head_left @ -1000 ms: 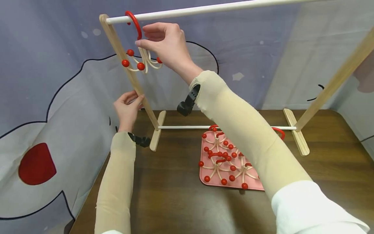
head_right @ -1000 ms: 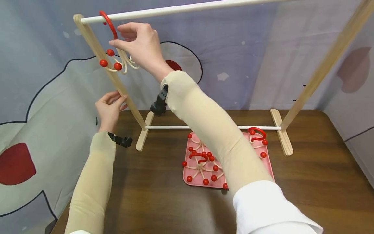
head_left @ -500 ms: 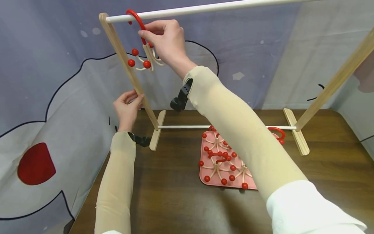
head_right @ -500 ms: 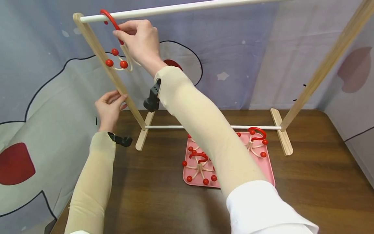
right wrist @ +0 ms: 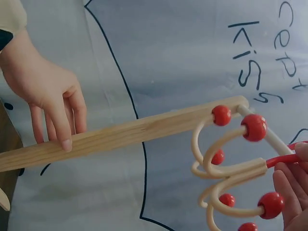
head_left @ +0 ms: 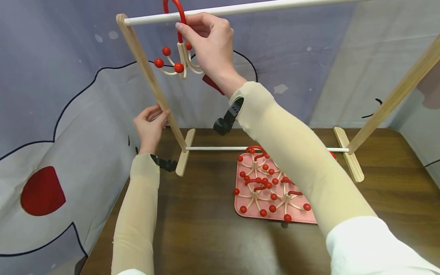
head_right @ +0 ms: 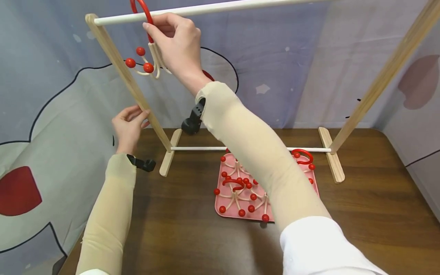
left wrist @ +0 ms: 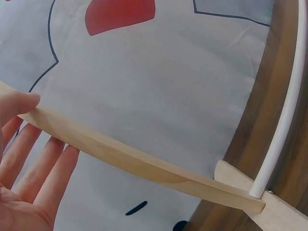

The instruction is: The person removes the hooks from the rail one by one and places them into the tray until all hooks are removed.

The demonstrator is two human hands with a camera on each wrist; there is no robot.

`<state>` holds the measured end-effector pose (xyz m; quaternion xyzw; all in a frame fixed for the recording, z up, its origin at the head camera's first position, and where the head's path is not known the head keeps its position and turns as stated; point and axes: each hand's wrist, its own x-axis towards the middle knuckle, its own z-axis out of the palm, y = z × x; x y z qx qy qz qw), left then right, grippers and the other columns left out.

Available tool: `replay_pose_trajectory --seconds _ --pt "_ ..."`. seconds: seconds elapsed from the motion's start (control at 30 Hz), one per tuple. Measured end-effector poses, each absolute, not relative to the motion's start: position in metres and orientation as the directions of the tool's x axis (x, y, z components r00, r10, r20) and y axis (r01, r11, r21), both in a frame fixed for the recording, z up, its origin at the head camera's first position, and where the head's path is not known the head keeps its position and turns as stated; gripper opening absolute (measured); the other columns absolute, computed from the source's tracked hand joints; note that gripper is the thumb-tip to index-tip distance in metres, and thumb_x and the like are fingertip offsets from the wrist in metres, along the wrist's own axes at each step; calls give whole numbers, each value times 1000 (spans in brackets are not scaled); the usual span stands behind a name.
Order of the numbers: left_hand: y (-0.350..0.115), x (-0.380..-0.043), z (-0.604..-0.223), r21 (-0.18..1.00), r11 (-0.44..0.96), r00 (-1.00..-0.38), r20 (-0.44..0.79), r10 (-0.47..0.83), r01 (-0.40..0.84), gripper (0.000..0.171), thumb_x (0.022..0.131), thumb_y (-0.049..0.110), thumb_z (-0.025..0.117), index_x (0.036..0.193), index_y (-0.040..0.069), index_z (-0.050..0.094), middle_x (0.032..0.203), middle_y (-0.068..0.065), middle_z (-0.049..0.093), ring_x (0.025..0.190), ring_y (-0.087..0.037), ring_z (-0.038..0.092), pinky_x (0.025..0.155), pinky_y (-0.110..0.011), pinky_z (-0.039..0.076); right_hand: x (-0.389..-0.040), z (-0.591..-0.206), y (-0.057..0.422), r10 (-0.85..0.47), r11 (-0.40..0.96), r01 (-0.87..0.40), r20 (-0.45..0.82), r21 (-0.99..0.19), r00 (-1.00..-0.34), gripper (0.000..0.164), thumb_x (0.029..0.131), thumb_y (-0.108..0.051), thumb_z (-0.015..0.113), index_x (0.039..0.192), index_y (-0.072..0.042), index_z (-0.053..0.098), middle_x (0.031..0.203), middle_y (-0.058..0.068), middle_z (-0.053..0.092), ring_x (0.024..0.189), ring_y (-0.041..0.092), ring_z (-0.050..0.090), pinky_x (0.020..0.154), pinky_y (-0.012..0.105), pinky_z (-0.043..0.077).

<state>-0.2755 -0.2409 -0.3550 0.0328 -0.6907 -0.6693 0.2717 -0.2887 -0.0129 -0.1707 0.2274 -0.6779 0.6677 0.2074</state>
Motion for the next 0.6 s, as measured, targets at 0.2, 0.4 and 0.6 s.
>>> replay_pose_trajectory --seconds 0.2,0.4,0.6 --pt "-242 -275 -357 944 94 -851 325 -413 316 26 85 11 86 110 6 78 104 -10 76 87 -21 74 71 -29 63 -279 -171 0 -52 -23 -594 594 -804 -803 19 92 -11 79 109 -2 76 97 6 74 91 17 69 85 20 55" --pt "-243 -275 -357 944 115 -851 330 -408 311 26 86 12 85 111 7 78 106 -10 75 89 -21 73 73 -29 63 -274 -176 19 -65 -2 -630 629 -777 -775 18 91 -12 81 105 -2 76 95 5 75 88 20 70 85 23 54" --pt "-242 -276 -358 943 122 -849 333 -411 311 26 86 12 85 110 7 78 106 -10 75 89 -20 73 73 -29 63 -252 -182 39 -58 -31 -603 604 -797 -795 13 90 -7 80 100 0 76 91 9 74 86 24 70 86 27 56"
